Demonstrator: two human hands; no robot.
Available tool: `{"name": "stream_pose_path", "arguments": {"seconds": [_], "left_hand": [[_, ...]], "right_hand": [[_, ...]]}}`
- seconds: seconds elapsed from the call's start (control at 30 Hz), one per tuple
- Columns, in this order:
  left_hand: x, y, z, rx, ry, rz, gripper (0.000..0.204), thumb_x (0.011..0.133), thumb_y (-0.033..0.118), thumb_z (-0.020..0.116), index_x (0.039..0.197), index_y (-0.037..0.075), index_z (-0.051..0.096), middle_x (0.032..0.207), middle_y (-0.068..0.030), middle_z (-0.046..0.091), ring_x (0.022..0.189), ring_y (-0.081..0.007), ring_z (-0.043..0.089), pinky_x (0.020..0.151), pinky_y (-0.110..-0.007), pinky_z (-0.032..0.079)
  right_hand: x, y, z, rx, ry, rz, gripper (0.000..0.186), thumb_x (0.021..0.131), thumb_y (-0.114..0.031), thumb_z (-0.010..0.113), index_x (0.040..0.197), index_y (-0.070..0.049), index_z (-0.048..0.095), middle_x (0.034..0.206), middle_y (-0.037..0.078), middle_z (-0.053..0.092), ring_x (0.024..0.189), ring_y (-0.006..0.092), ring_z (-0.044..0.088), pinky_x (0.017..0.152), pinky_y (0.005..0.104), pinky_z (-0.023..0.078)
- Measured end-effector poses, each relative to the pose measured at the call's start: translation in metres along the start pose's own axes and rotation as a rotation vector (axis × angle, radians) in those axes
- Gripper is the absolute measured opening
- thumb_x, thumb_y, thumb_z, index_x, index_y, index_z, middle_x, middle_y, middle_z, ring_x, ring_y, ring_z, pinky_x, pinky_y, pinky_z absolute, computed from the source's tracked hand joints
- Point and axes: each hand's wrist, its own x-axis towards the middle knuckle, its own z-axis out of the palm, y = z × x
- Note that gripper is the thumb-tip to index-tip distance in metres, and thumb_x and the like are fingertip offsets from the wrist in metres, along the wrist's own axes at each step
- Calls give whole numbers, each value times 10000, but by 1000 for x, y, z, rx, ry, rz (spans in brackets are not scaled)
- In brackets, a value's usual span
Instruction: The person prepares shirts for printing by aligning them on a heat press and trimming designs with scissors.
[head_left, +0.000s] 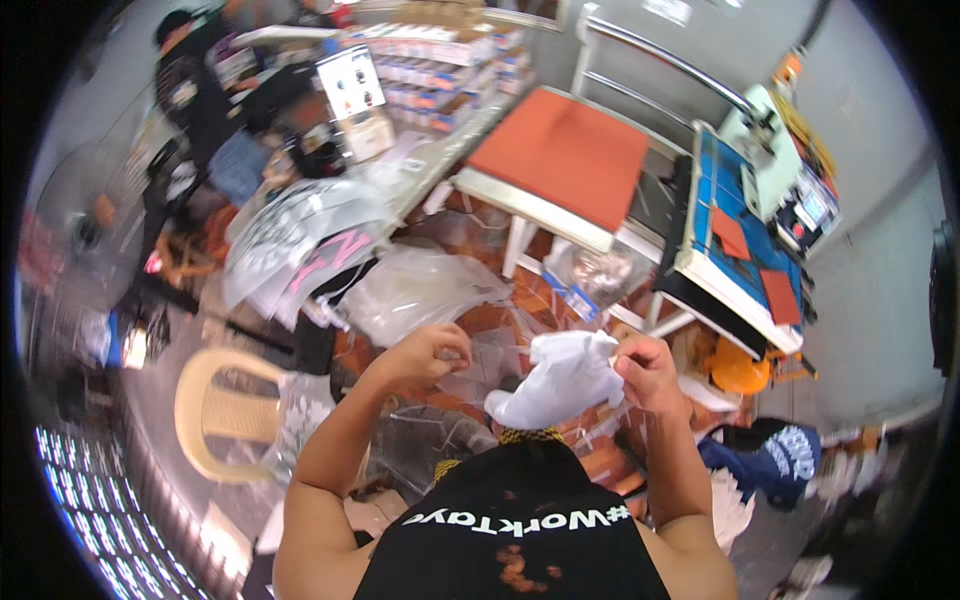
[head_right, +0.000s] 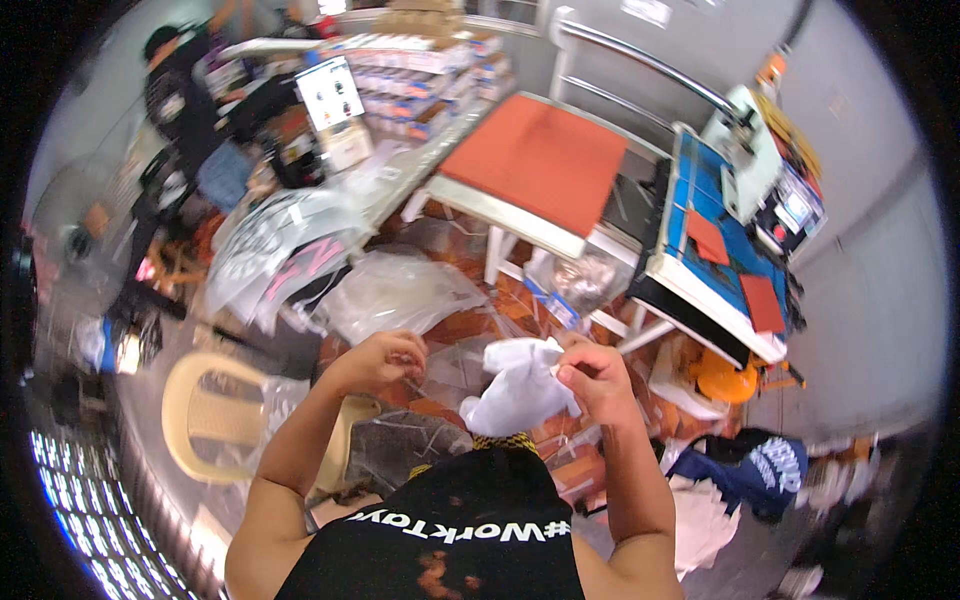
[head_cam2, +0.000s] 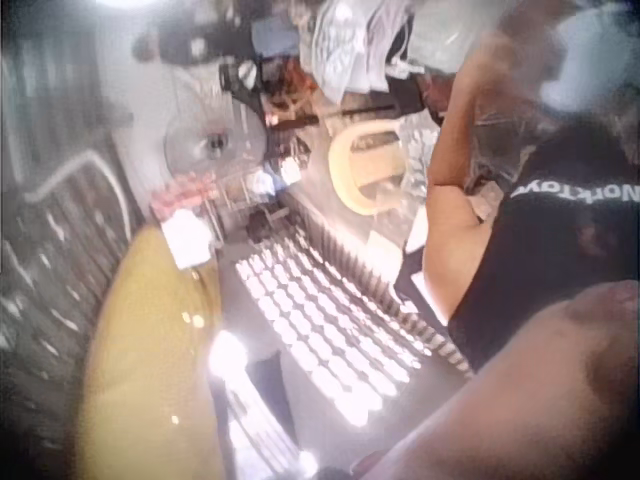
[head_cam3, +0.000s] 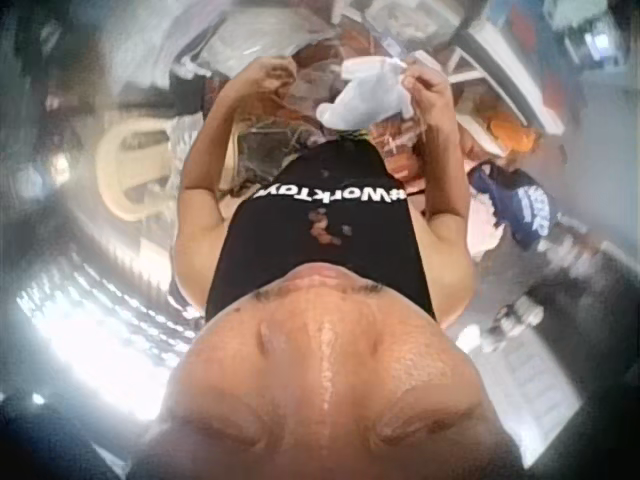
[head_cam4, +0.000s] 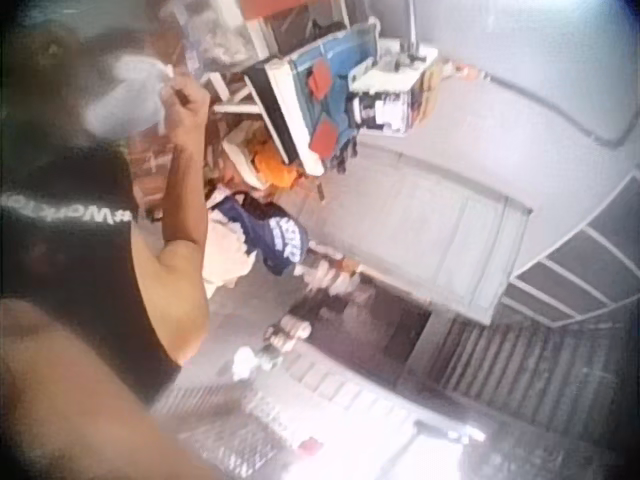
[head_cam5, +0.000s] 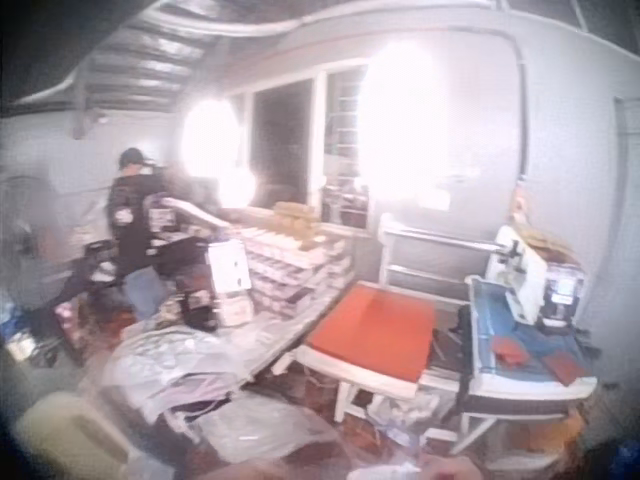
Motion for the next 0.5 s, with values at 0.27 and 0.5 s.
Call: {"name": "stream_pose_path", "arguments": {"seconds": [0.27,0.5], "left_hand": [[192,-41,17,-561,-81,-49,142,872,110,702,981,41,642,921,4,632,879,-96,575,809,-256,474],[267,-12,-106,-1273,66,74,307,776,-92,688,831,109,463,868,-8,505,817,-147,564,728,-281,478]], "right_hand": [[109,-2,-50,41,-123,-28,123,877,-115,696,824,-7,673,871,24,572,834,129,519,758,284,402],[194,-30,-122,-30,49,86,75,841,-69,716,841,1,690,891,38,589,802,115,527,719,255,405]]}}
